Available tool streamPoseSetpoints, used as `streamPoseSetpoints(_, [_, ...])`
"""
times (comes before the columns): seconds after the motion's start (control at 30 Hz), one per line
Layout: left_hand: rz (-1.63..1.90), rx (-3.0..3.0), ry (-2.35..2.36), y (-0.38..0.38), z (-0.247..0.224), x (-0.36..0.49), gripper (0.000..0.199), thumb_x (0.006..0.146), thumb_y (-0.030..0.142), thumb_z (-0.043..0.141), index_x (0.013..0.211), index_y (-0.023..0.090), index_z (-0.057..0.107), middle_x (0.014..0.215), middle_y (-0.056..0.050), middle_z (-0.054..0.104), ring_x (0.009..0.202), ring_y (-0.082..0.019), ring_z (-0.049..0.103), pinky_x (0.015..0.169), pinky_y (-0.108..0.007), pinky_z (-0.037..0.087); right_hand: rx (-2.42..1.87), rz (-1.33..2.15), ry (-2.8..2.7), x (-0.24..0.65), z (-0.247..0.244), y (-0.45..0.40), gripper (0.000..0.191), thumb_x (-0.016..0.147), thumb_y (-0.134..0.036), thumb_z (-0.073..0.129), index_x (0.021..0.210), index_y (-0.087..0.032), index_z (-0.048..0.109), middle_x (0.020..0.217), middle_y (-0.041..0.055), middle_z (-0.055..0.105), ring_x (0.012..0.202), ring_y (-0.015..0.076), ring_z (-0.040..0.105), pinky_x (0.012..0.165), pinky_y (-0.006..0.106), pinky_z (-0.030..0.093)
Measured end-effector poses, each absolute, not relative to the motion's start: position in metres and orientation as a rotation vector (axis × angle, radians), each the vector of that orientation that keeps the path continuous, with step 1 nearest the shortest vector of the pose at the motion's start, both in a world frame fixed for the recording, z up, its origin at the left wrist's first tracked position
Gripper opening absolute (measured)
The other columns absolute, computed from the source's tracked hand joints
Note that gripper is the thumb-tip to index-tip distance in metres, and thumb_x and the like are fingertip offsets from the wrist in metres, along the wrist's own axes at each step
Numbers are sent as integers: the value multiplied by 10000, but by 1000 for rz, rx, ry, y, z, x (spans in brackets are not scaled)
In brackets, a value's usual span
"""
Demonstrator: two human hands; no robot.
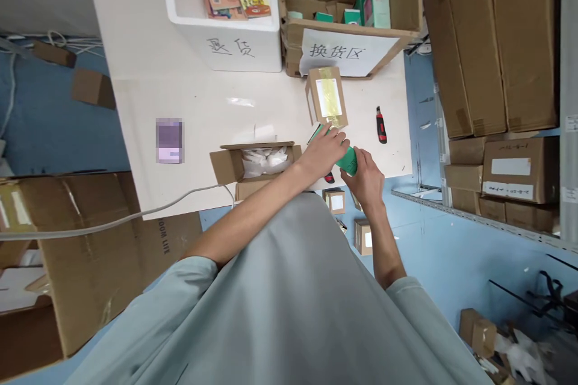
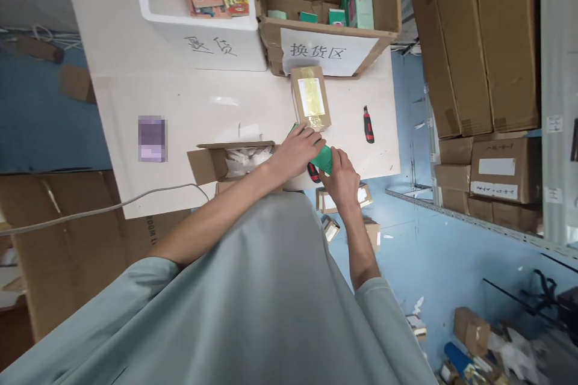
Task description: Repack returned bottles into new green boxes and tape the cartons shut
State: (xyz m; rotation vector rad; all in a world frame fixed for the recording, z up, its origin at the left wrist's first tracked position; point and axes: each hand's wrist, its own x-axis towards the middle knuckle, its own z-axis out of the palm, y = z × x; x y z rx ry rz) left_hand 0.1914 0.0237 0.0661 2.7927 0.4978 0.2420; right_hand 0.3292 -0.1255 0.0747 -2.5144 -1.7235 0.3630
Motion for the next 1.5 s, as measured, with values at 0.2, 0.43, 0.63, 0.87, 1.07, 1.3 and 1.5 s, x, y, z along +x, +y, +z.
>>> streamPoseSetpoints(0.2, [-3, 2828, 322, -9, 12, 254, 361, 1008, 5, 570, 1248, 112, 817, 1271, -187, 791, 1360, -340, 674, 1346, -575, 421, -2838, 526, -1266, 353, -14, -147, 485, 1048, -326, 655, 1497, -146, 611, 1396, 182, 708, 1110, 319, 773, 818, 354, 598])
streamPoseSetpoints(0.43, [-117, 2675, 330, -27, -4, 241, 404, 965, -9, 591, 1284, 107, 810, 1403, -214, 761, 1509, -347, 615, 1402, -565, 382, -2893, 689, -934, 364, -74, -145, 505, 1065, -364, 659, 1502, -123, 587, 1430, 233, 645, 1128, 342, 779, 853, 387, 613])
streamPoseSetpoints(0.63, [161, 2471, 630, 5, 19, 177, 453, 1076, 176, 561, 1505, 177, 708, 1586, -184, 686, 1624, -356, 537, 1417, -638, 351, -2580, 683, -1219, 355, -61, -125, 607, 1112, -463, 590, 1636, -160, 542, 1564, 255, 621, 1151, 340, 790, 931, 444, 655])
streamPoseSetpoints(0.87, [419, 2151, 1391, 85, 23, 38, 455, 1119, 386, 572, 1534, 221, 660, 1601, -144, 683, 1547, -360, 580, 1369, -602, 407, -2113, 930, -1512, 299, -38, -61, 473, 1144, -519, 578, 1416, -168, 740, 1296, 163, 837, 996, 273, 818, 1005, 416, 640])
streamPoseSetpoints(1.07, [446, 1843, 1729, 113, -12, -72, 515, 1057, 422, 650, 1523, 205, 679, 1559, -165, 701, 1473, -365, 628, 1317, -539, 457, -1996, 961, -1570, 284, -32, 3, 540, 1130, -624, 584, 1376, -181, 771, 1279, 152, 859, 1005, 287, 820, 981, 434, 641])
streamPoseSetpoints(1.3, [95, 1716, 1533, 149, -62, -77, 751, 847, 440, 894, 1549, 241, 716, 1529, -132, 734, 1233, -333, 752, 1125, -453, 594, -1988, 1184, -1832, 268, -42, 99, 418, 1031, -420, 815, 1384, -199, 778, 1242, 82, 876, 991, 248, 808, 999, 390, 611])
streamPoseSetpoints(1.5, [-258, 1864, 1229, 175, -106, -47, 824, 814, 478, 932, 1564, 212, 718, 1490, -131, 738, 1223, -318, 743, 1113, -376, 563, -1878, 1294, -2511, 219, -78, 155, 643, 1002, -343, 875, 1589, -224, 642, 1394, 102, 816, 1257, 316, 744, 1049, 391, 560])
